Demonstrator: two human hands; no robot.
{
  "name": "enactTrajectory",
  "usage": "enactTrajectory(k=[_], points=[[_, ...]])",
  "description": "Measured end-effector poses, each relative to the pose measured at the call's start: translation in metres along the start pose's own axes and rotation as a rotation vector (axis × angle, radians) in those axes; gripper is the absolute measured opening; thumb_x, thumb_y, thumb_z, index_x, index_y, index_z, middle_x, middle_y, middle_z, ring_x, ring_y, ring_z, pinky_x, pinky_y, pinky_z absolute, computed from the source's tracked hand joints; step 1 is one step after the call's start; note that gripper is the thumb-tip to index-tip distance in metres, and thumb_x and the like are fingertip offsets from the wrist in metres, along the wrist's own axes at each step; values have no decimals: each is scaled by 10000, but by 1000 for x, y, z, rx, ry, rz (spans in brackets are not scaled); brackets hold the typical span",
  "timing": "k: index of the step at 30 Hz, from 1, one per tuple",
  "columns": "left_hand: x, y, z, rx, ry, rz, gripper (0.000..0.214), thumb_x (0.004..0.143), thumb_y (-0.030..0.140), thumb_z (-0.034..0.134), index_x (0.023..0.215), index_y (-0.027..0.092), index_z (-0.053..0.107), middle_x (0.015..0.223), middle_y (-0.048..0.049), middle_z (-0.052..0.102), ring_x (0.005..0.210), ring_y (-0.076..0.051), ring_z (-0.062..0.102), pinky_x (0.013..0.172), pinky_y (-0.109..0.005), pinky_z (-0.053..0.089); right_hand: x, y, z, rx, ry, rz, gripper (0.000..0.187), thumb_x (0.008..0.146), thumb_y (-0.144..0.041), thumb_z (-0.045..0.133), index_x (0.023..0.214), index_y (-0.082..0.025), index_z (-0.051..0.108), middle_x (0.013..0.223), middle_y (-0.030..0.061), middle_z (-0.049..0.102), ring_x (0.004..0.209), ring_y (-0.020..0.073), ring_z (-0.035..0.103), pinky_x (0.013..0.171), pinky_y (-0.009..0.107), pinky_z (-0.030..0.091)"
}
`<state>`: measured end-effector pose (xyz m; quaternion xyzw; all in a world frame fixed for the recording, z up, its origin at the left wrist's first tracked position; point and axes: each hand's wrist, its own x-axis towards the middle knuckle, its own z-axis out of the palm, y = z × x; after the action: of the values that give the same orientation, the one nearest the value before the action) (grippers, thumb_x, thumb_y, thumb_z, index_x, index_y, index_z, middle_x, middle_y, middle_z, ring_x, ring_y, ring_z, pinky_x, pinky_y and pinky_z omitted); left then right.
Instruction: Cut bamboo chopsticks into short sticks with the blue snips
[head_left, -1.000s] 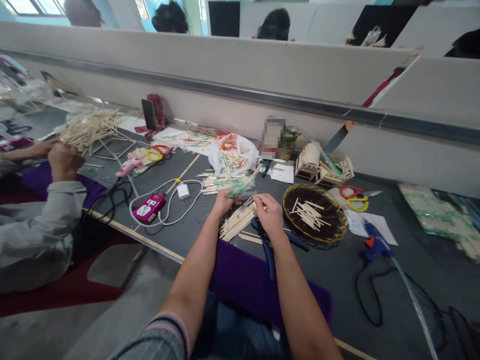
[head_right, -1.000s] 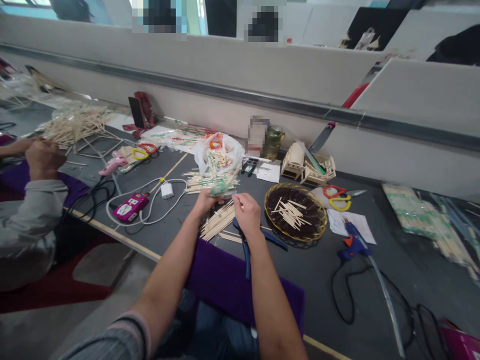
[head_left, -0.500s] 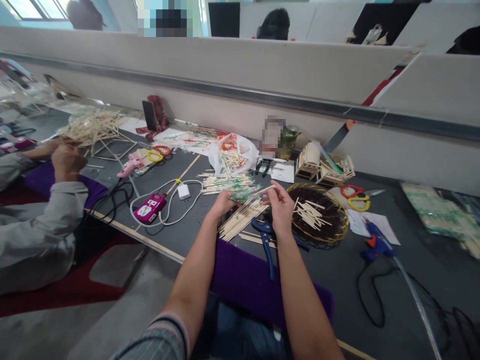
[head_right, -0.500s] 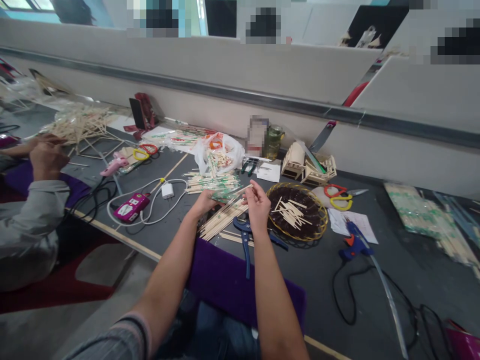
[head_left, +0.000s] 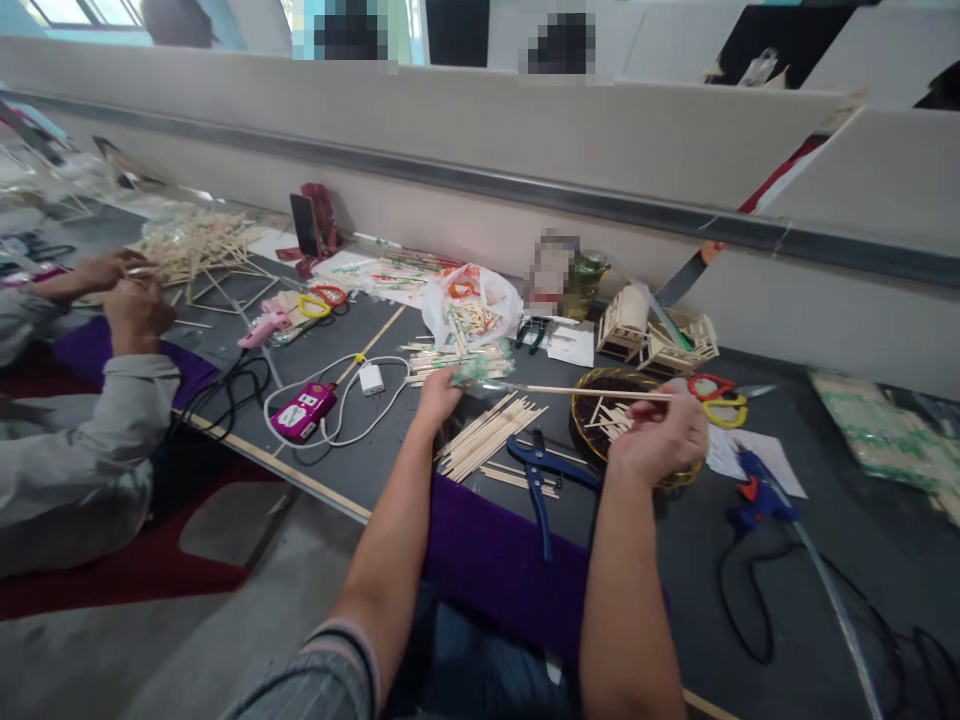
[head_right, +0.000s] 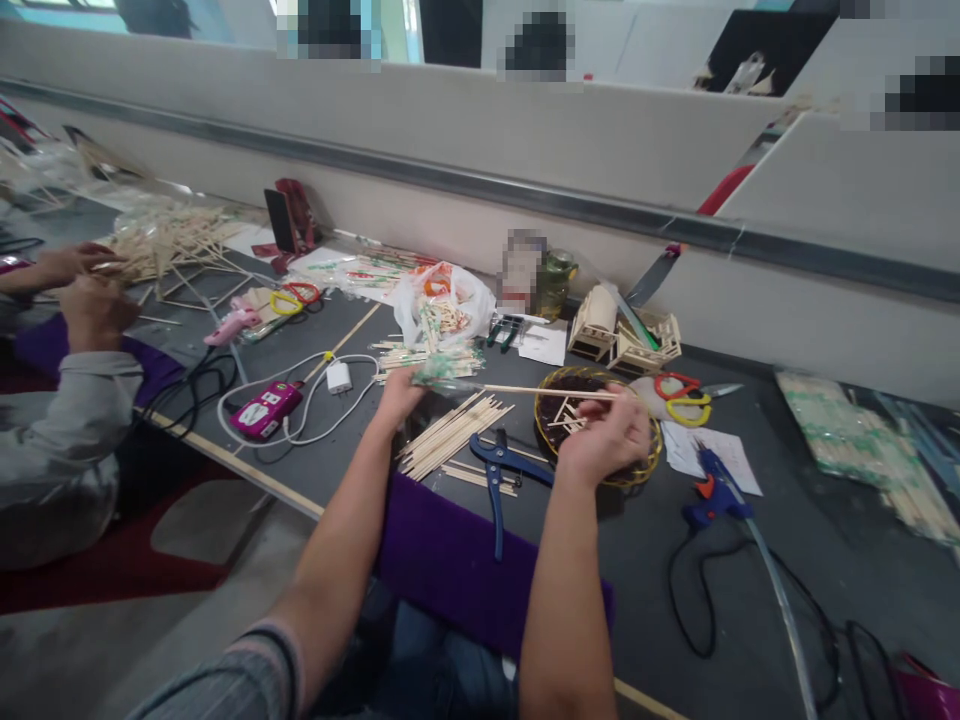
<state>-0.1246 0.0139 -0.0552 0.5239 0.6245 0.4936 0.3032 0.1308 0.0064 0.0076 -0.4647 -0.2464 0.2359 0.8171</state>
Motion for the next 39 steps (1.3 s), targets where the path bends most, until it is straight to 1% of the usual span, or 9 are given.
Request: enactTrajectory(k=[2, 4, 9, 14, 16, 22, 27, 34, 39], points=[[1, 2, -1, -196, 145, -127, 101, 628, 250, 698, 635, 156, 664, 616, -18, 653, 597, -143, 556, 564, -224, 409, 10, -2, -3, 17, 24, 59, 116, 720, -254, 566, 674, -157, 611, 512, -31, 543, 355, 68, 456, 335, 196, 349], [1, 8, -1, -434, 203, -240, 203, 655, 329, 713, 715, 139, 676, 613, -24, 657, 507, -103, 506, 469, -206, 361, 9, 3, -3, -25, -94, 195, 110, 689, -261, 600, 682, -151, 607, 491, -29, 556, 353, 83, 496, 335, 191, 384], [-3, 19, -1, -777, 153, -364, 310, 587, 323, 803, 780, 126, 660, 612, -31, 677, 531, -109, 591, 483, -202, 440, -27, 31, 10, -182, -581, 483, 274, 645, -383, 703, 752, -166, 574, 485, -52, 581, 392, 121, 585, 362, 193, 458], [-6, 22, -2, -869, 49, -356, 317, 613, 313, 815, 814, 135, 647, 696, -57, 725, 618, -153, 669, 621, -267, 546, -51, 58, 12, -307, -784, 544, 345, 665, -483, 686, 755, -173, 567, 525, -38, 595, 413, 138, 608, 391, 225, 486], [-7, 23, -1, -875, 58, -371, 308, 627, 313, 810, 817, 134, 648, 721, -72, 736, 649, -169, 687, 642, -277, 556, -50, 63, 9, -441, -856, 498, 346, 699, -502, 643, 776, -169, 589, 542, -24, 607, 406, 140, 593, 364, 224, 439], [-11, 30, 6, -904, 28, -361, 380, 589, 337, 836, 834, 117, 648, 715, -92, 740, 686, -190, 701, 645, -269, 545, -54, 46, 8, -785, -880, -49, 330, 782, -481, 586, 884, -178, 667, 585, -1, 619, 561, 157, 576, 575, 265, 440], [-17, 37, 18, -870, -61, -343, 439, 560, 379, 851, 847, 125, 637, 722, -80, 732, 718, -203, 692, 643, -279, 520, -78, 37, 16, -725, -1142, -87, 316, 829, -477, 545, 729, -199, 657, 666, 18, 650, 618, 151, 553, 616, 256, 407], [-16, 42, 11, -1021, -148, -314, 364, 649, 386, 812, 816, 167, 574, 569, 67, 481, 518, -65, 507, 615, -238, 506, -75, 37, 14, -693, -1197, -27, 220, 796, -317, 520, 667, -185, 640, 585, -23, 575, 552, 117, 478, 564, 228, 361], [-7, 36, -8, -592, -38, -270, 367, 711, 480, 733, 696, 177, 524, 544, 59, 385, 452, -59, 342, 467, -212, 333, -74, 34, 12, -687, -1437, -29, 257, 811, -350, 546, 646, -189, 658, 568, -29, 574, 554, 113, 477, 565, 226, 339]])
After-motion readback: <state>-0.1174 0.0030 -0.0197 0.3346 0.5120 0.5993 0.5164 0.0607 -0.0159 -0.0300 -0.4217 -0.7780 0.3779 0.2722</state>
